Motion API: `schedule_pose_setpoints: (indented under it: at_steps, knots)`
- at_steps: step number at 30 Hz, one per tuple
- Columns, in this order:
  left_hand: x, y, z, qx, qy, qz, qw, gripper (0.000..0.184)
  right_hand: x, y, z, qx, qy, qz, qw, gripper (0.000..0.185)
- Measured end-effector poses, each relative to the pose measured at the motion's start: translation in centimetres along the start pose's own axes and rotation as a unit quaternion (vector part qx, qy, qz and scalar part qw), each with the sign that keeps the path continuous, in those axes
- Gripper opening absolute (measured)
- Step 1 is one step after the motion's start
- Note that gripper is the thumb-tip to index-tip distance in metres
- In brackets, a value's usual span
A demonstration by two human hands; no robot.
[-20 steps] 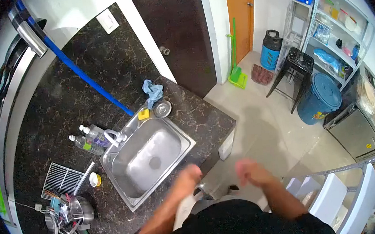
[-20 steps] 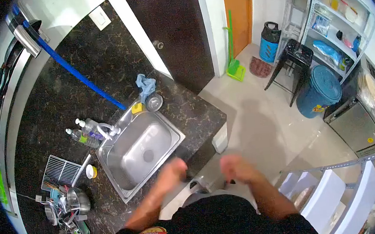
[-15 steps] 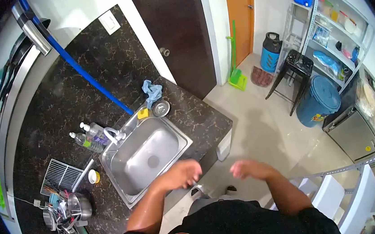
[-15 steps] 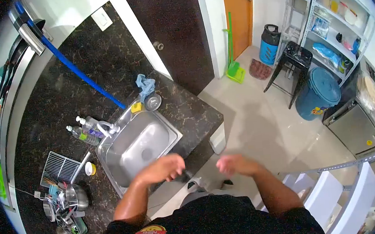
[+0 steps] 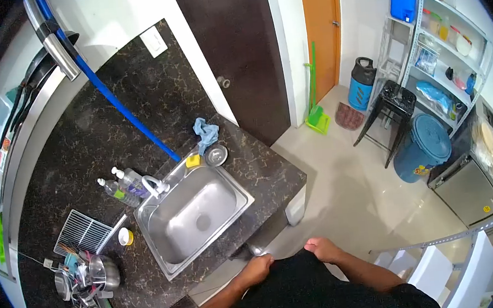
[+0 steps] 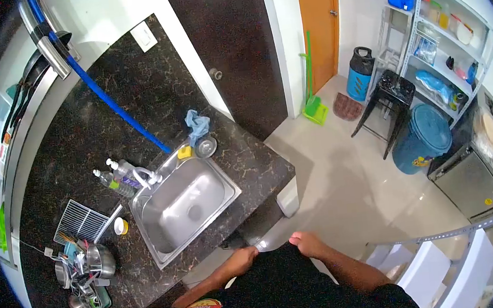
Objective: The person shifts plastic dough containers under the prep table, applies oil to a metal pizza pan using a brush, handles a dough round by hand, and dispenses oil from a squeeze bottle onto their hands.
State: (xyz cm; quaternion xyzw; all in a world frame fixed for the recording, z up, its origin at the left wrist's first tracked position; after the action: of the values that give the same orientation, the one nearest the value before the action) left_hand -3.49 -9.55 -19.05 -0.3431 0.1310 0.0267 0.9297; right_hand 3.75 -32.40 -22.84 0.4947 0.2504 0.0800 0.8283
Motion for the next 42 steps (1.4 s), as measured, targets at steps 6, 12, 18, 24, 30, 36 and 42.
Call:
schedule_pose_setpoints:
  at_steps: [6, 12, 18, 24, 30, 36, 42]
  knots:
    - [-0.4, -1.3, 2.8, -0.037, -0.137, 0.04, 0.989, 0.021, 2.0, 1.6, 1.5, 0.03, -0.115, 0.008, 0.993, 0.025]
    - [-0.2, -5.1, 9.5, -0.156, -0.218, 0.01, 0.963, 0.023, 0.2, 10.6, 6.1, 0.112, -0.105, 0.017, 0.988, 0.027]
    - [2.8, -6.3, 14.7, -0.267, -0.291, 0.009, 0.918, 0.023, 2.0, 15.0, 8.4, 0.186, -0.124, 0.061, 0.973, 0.025]
    - [3.8, 3.6, 0.4, -0.151, 0.064, -0.109, 0.98, 0.028, -0.5, -1.1, -0.4, 0.127, 0.247, -0.198, 0.94, 0.03]
    - [-10.5, 13.8, -3.9, -0.174, 0.374, 0.12, 0.903, 0.037, -9.1, -4.7, 1.2, 0.016, 0.246, -0.102, 0.964, 0.04]
    - [-10.6, 11.1, 4.8, -0.491, -0.004, 0.241, 0.837, 0.021, -9.4, -2.7, 4.8, 0.043, 0.115, -0.225, 0.967, 0.035]
    - [-16.1, -5.4, 23.8, -0.253, -0.072, -0.057, 0.963, 0.014, -17.0, 20.0, 17.9, -0.082, 0.235, 0.087, 0.965, 0.026]
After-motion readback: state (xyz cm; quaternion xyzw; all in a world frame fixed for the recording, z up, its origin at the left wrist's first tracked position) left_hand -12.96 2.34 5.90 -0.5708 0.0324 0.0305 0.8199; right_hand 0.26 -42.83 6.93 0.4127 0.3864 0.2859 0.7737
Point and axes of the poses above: each hand's wrist, its own x-axis towards the middle knuckle, its own z-axis out of the back of the hand, y = z × x, the point moved 7 cm from there along x, towards the middle knuckle, and after that the axes turned 13 degrees about -y, right-handed, at the moved point
